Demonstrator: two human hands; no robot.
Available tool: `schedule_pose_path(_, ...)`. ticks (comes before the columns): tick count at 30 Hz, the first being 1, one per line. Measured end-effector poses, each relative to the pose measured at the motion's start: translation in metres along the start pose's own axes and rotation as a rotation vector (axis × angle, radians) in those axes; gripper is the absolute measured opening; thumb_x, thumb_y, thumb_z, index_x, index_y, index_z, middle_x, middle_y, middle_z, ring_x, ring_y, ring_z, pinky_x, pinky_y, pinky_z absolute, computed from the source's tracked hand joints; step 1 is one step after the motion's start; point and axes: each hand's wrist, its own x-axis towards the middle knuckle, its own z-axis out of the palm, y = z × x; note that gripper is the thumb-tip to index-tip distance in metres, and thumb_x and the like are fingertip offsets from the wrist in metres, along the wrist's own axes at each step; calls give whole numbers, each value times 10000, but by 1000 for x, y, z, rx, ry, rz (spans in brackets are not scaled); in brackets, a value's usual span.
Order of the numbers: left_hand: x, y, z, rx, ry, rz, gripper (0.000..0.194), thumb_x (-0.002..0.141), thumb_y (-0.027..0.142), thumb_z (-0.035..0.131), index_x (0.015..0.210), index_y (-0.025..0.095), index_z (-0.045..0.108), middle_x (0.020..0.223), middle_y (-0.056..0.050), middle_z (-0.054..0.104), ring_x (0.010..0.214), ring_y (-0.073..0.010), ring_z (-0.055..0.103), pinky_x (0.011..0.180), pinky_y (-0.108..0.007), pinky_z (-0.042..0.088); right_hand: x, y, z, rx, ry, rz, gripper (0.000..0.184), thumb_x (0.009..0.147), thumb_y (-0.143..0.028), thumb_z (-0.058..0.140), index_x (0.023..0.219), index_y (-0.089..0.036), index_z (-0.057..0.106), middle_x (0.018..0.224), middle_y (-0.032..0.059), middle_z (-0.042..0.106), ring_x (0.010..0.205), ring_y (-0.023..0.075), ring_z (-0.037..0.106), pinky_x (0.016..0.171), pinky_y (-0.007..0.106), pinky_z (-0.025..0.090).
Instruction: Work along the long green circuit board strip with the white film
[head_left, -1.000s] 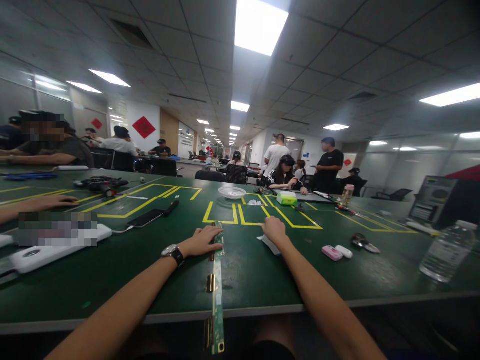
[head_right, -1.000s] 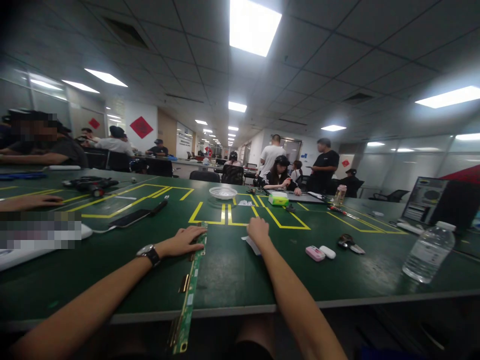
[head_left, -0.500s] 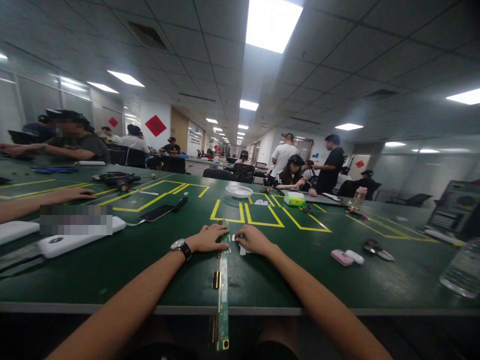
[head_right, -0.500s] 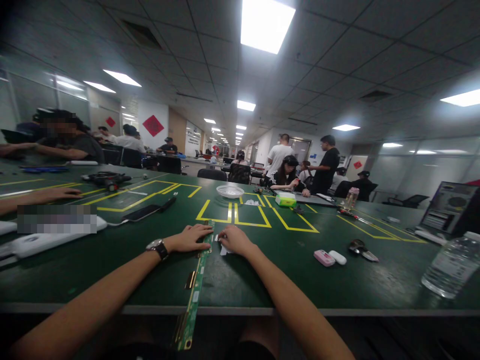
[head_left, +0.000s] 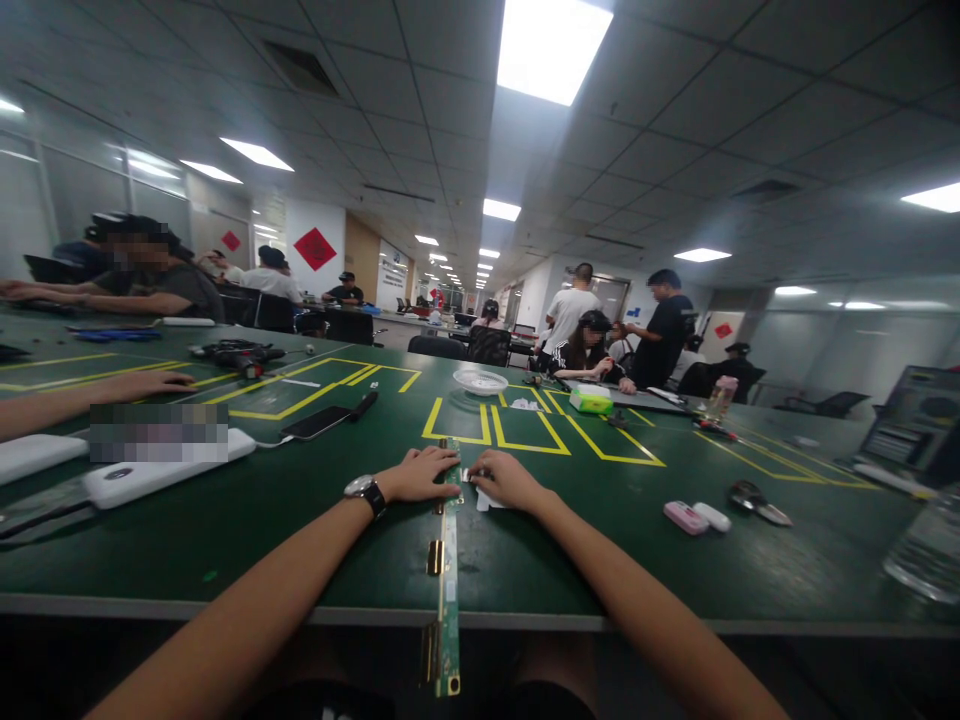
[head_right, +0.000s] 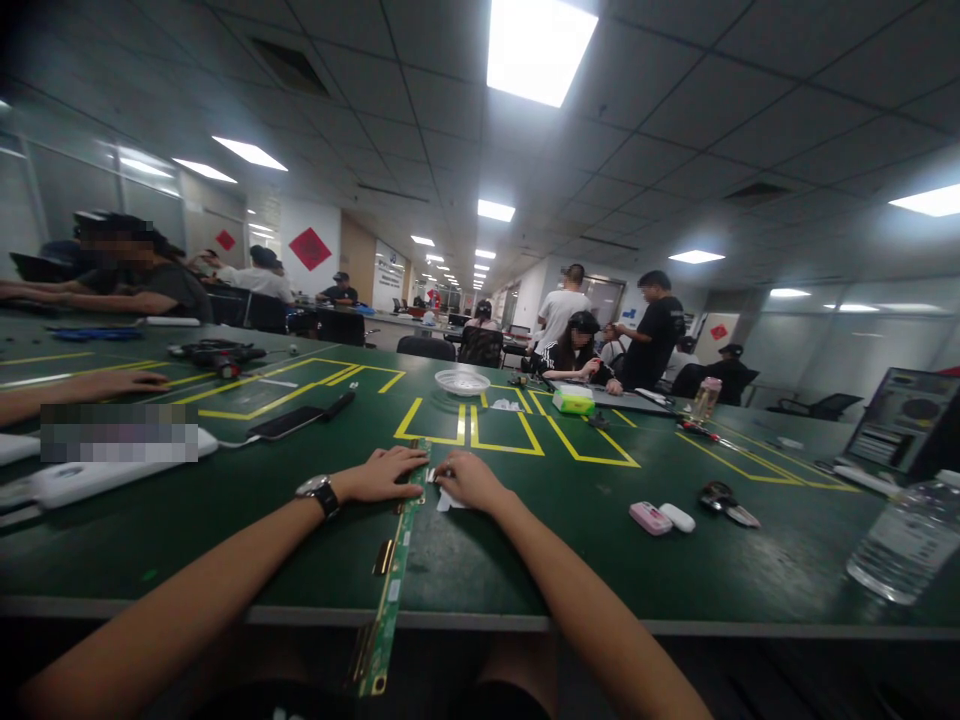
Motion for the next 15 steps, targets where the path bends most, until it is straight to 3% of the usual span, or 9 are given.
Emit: schedule_pose_path(15, 0, 1, -1, 24, -19, -9, 695, 860, 695, 371, 1415, 278, 355, 1479, -79, 306, 1316, -329, 260, 989, -497, 242, 0, 5, 2, -10, 7, -31, 168, 809, -191, 580, 919, -180, 707, 843, 49, 633, 758, 144, 551, 731, 241, 407)
